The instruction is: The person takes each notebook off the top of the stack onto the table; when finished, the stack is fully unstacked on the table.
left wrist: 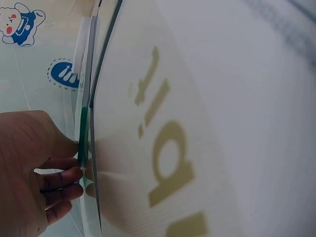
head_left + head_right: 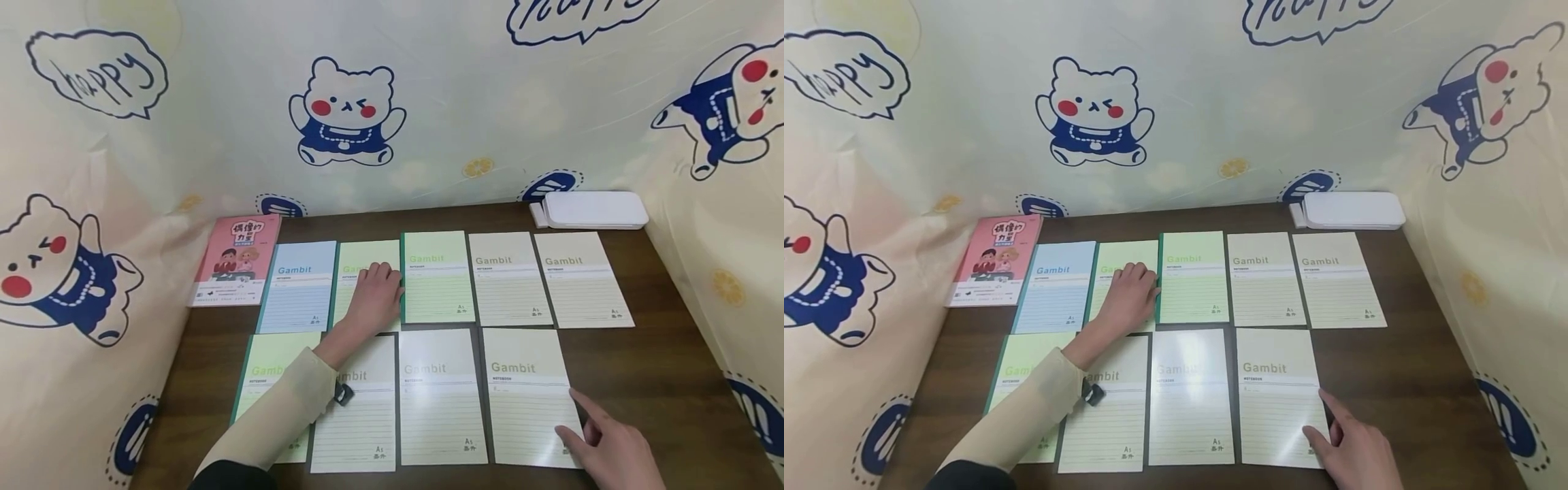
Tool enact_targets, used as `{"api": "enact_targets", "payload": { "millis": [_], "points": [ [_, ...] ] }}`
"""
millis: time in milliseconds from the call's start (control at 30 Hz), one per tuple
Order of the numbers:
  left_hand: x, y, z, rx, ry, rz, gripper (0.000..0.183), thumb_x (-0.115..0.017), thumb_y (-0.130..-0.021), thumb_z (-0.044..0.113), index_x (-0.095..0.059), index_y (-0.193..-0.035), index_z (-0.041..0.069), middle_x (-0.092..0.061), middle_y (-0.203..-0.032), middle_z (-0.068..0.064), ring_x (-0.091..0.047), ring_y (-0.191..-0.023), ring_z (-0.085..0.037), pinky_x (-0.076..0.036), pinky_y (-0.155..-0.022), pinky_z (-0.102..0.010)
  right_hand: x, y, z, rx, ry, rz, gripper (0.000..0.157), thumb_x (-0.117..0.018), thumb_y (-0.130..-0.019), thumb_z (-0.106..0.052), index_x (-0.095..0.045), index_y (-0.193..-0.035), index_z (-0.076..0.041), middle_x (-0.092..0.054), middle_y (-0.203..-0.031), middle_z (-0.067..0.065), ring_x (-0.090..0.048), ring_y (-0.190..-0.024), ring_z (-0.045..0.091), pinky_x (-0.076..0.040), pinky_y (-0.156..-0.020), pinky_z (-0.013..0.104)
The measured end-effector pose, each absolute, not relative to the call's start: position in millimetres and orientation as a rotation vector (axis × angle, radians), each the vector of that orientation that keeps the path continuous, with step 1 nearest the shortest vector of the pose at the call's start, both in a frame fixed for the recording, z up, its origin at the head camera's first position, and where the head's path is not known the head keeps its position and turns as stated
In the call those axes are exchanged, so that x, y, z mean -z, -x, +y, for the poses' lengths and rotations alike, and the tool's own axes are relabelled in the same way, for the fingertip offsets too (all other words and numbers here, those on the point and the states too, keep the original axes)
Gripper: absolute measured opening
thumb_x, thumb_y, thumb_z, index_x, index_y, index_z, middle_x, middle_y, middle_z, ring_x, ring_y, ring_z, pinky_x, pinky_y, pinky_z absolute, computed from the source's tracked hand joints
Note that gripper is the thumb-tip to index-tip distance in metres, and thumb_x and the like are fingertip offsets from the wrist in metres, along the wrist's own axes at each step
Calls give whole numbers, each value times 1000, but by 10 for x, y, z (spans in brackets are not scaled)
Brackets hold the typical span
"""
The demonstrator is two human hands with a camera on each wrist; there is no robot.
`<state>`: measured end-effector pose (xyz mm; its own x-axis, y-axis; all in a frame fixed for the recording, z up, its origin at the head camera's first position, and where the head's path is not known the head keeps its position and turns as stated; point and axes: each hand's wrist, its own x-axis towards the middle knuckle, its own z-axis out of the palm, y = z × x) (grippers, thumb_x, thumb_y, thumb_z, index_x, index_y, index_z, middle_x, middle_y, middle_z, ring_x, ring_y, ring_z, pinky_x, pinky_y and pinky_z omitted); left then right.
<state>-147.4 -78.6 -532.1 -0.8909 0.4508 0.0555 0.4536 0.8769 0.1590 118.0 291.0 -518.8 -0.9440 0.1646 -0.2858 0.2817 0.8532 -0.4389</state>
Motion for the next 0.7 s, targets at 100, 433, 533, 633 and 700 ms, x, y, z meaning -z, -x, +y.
{"api": "enact_targets", "payload": {
  "millis": [100, 433, 533, 633, 700],
  "points": [
    [5321, 1468, -794, 266, 722, -3021, 26, -68, -111, 26, -72, -128, 7, -61, -113, -8, -50, -108, -27, -43, -95, -46, 5185, -1139, 2917, 700, -330, 2755, 76, -86, -95, -44, -61, -152, 0, -52, -69, -6, -44, -58, 11, -33, -59, 28],
    [5329, 1457, -810, 287, 716, -3033, 27, -67, -111, 26, -72, -131, 7, -61, -114, -7, -50, -108, -27, -42, -95, -45, 5027, -745, 2919, 824, -225, 2926, 40, -79, -104, -35, -78, -129, -3, -57, -72, -5, -47, -61, 9, -36, -56, 28],
    [5321, 1453, -827, 314, 713, -3028, 24, -67, -111, 22, -72, -129, 7, -60, -113, -7, -50, -108, -26, -42, -95, -44, 5014, -450, 2785, 1022, -112, 3052, 22, -80, -103, -22, -82, -117, -6, -62, -79, -5, -49, -67, 6, -40, -59, 26],
    [5335, 1456, -835, 336, 721, -3020, 23, -65, -111, 18, -73, -128, 6, -61, -113, -7, -50, -107, -26, -42, -94, -45, 5044, -83, 2622, 1161, -18, 3034, 17, -78, -104, -17, -82, -116, -6, -70, -88, 0, -57, -76, 11, -46, -67, 27],
    [5352, 1458, -835, 344, 725, -3023, 24, -63, -111, 16, -73, -129, 5, -61, -113, -7, -50, -107, -27, -42, -95, -45, 5104, 171, 2515, 1191, 5, 2981, 19, -75, -105, -17, -81, -119, -5, -75, -95, 5, -62, -82, 16, -50, -74, 31]
  ]
}}
